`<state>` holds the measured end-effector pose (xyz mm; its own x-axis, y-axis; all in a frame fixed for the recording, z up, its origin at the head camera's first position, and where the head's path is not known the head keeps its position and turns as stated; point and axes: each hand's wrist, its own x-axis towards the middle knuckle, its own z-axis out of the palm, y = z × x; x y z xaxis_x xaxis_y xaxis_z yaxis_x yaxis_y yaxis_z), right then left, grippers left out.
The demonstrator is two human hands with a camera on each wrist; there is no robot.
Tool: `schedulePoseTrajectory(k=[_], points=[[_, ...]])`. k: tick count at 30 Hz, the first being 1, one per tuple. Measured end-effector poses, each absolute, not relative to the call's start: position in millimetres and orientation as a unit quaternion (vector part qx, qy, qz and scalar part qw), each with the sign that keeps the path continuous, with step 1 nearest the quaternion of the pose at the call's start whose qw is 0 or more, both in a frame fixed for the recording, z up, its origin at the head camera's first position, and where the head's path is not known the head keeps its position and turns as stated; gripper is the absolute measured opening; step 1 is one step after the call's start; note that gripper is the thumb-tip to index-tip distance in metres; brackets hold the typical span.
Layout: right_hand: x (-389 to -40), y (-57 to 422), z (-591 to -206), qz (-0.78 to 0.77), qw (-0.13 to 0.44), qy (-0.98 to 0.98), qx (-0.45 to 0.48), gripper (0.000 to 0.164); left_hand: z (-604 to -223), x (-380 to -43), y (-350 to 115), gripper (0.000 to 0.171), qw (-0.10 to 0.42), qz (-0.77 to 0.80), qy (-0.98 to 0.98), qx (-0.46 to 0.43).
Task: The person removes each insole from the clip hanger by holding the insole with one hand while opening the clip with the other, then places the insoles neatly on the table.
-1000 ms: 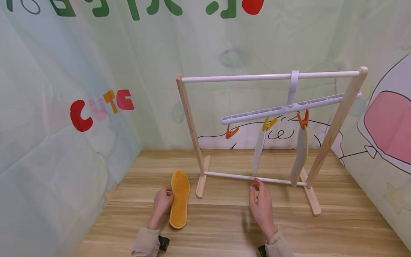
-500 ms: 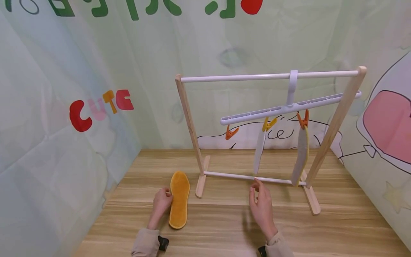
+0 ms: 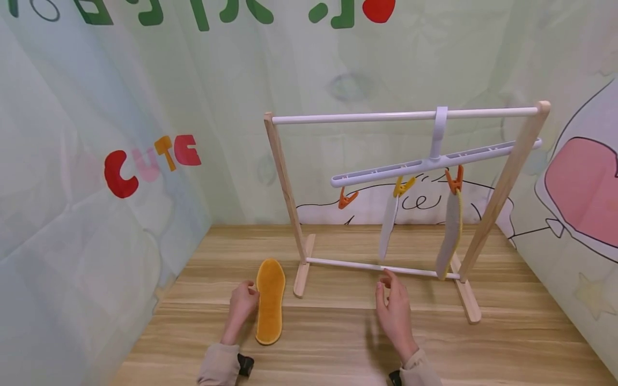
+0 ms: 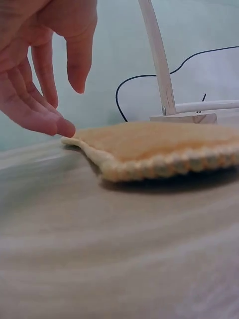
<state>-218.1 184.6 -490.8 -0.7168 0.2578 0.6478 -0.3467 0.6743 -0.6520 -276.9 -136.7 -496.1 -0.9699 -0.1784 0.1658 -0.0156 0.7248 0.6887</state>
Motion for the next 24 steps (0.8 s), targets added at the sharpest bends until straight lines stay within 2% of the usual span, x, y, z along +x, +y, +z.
schedulePoseTrajectory(k=[8,18,24], points=[[-219,189,-489,0.402,0.375,-0.835,0.023,0.033,-488,-275,-134,0.033,0.11,-0.372,-0.92,0.05],[-221,191,-479,0.407,0.353,-0.842,0.007,0.032,-466,-272,-119,0.027,0.162,-0.378,-0.911,0.023],[-221,193,-475,0.408,0.362,-0.838,0.006,0.032,-454,-272,-110,0.025,0.187,-0.396,-0.899,0.011]])
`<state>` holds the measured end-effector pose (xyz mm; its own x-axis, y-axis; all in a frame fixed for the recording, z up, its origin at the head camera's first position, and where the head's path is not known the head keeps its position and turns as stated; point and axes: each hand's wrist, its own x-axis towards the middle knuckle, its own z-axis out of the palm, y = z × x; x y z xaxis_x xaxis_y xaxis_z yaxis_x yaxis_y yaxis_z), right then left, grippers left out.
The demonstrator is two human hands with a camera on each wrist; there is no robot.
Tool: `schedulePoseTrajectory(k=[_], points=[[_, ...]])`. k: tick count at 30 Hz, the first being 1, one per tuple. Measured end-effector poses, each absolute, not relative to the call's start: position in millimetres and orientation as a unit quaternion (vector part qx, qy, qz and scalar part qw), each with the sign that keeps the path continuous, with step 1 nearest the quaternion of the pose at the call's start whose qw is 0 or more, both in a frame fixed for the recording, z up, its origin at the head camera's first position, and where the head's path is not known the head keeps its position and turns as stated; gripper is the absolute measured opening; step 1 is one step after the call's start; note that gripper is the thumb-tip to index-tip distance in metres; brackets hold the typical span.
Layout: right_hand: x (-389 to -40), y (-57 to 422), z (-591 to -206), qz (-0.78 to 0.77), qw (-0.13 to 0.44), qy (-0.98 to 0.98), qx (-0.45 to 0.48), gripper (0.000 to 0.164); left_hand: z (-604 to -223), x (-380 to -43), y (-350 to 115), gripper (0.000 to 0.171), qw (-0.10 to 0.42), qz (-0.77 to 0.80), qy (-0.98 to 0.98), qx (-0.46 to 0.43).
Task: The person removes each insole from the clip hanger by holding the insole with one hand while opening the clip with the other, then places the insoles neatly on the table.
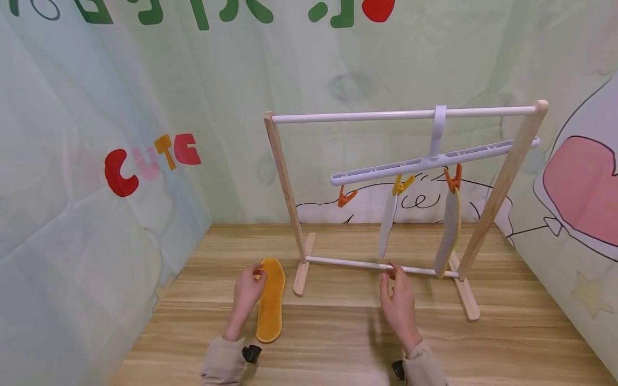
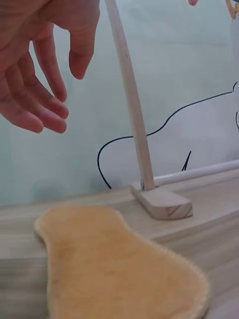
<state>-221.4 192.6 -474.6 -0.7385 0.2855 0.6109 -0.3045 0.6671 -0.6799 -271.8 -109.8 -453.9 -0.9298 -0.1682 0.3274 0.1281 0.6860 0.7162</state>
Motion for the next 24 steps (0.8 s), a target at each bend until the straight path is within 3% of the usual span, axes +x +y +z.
schedulePoseTrajectory(k=[11,24], points=[[-228,195,-465,0.409,0.361,-0.838,0.002,0.033,-446,-272,-87,0.013,0.264,-0.454,-0.851,-0.032],[-238,199,-450,0.409,0.407,-0.817,0.021,0.031,-438,-275,-52,0.012,0.273,-0.499,-0.815,-0.111]])
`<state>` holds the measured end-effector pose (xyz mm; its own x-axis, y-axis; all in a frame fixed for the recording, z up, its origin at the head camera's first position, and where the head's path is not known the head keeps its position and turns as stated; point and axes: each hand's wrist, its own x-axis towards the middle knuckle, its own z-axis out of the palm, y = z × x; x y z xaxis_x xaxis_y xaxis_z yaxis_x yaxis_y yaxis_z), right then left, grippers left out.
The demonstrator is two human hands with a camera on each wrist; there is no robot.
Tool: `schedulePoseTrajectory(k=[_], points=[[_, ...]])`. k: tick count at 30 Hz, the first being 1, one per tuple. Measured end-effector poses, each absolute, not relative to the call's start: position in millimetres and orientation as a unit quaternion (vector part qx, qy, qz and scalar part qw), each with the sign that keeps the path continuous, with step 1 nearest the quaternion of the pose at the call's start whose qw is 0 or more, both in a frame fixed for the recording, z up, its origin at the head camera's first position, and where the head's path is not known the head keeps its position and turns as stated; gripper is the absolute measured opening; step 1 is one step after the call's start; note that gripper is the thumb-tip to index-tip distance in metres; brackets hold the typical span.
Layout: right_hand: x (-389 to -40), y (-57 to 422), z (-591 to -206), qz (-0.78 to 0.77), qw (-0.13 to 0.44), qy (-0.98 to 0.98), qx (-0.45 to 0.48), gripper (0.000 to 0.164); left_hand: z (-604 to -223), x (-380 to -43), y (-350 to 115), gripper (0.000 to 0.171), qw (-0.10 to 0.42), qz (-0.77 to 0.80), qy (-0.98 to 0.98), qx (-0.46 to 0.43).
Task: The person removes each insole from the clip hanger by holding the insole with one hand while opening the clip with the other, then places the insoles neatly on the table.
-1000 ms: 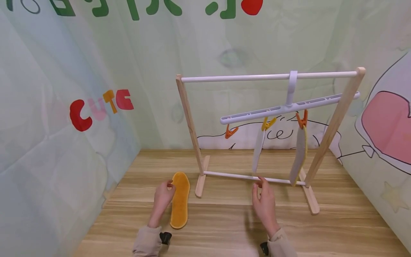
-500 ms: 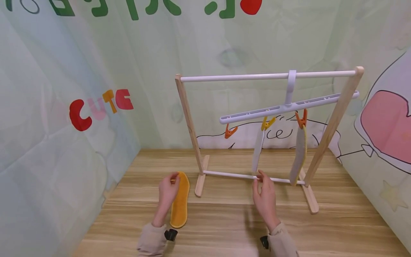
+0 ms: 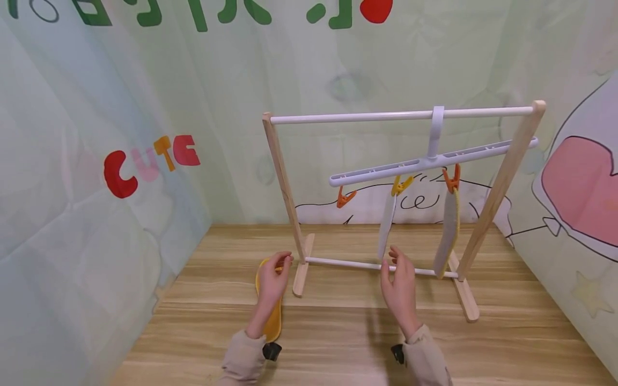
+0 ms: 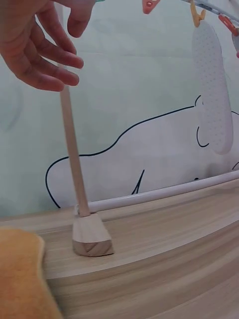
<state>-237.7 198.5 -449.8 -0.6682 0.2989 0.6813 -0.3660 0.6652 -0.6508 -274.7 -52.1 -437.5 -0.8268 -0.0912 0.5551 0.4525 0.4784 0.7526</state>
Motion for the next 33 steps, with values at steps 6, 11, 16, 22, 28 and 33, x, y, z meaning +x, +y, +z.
schedulePoseTrajectory(k=[6,11,16,22,28,33], points=[[-241,202,-442,0.409,0.413,-0.814,0.018,0.033,-436,-273,-37,0.013,0.258,-0.517,-0.804,-0.138],[-243,204,-437,0.412,0.414,-0.811,0.015,0.034,-437,-273,-26,0.014,0.23,-0.523,-0.807,-0.15],[-244,206,-433,0.417,0.408,-0.812,0.013,0.036,-439,-274,-16,0.013,0.237,-0.518,-0.803,-0.177],[-246,208,-428,0.429,0.395,-0.812,0.008,0.035,-441,-275,-4,0.014,0.232,-0.529,-0.794,-0.191],[-250,210,-422,0.439,0.389,-0.81,0.005,0.035,-443,-274,7,0.015,0.2,-0.575,-0.77,-0.19],[-254,211,-415,0.44,0.389,-0.809,0.004,0.036,-443,-274,14,0.016,0.193,-0.585,-0.761,-0.203]])
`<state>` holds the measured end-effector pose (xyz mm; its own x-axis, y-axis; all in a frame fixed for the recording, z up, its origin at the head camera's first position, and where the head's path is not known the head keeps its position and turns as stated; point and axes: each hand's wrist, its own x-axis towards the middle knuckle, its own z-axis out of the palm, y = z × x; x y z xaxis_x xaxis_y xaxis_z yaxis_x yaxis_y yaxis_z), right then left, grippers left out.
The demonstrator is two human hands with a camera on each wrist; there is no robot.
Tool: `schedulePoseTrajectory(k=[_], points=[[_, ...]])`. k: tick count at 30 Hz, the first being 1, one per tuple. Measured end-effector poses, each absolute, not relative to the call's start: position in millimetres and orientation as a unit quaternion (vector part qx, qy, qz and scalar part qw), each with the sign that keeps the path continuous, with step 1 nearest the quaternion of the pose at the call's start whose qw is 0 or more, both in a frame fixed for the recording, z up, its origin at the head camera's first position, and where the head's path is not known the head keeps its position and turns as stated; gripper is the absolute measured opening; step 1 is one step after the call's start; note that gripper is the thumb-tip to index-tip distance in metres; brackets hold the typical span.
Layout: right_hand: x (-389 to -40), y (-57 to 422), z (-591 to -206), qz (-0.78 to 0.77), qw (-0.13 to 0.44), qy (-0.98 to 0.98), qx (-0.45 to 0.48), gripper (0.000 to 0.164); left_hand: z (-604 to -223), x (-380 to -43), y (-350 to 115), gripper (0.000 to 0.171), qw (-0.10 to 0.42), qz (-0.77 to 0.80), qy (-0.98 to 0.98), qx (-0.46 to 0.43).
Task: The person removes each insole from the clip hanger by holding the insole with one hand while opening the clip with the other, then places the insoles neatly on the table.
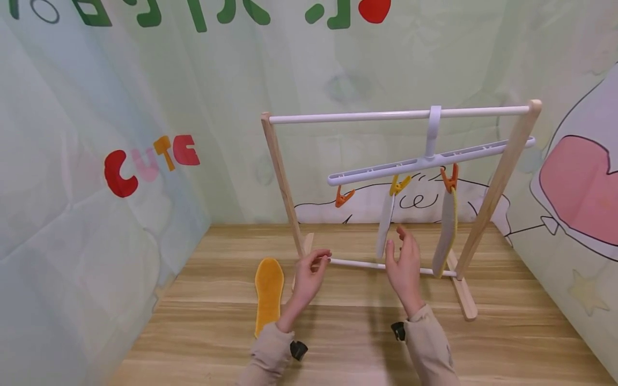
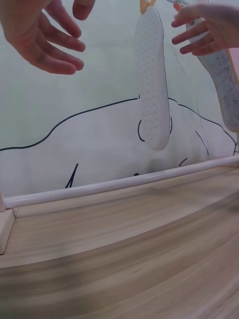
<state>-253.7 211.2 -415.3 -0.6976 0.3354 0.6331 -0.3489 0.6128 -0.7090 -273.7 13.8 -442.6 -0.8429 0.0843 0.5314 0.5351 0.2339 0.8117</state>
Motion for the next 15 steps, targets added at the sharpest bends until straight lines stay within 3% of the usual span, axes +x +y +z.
schedulePoseTrajectory(k=[15], points=[[-266,218,-395,0.477,0.396,-0.785,0.003,0.041,-439,-274,29,0.022,0.148,-0.574,-0.766,-0.247]])
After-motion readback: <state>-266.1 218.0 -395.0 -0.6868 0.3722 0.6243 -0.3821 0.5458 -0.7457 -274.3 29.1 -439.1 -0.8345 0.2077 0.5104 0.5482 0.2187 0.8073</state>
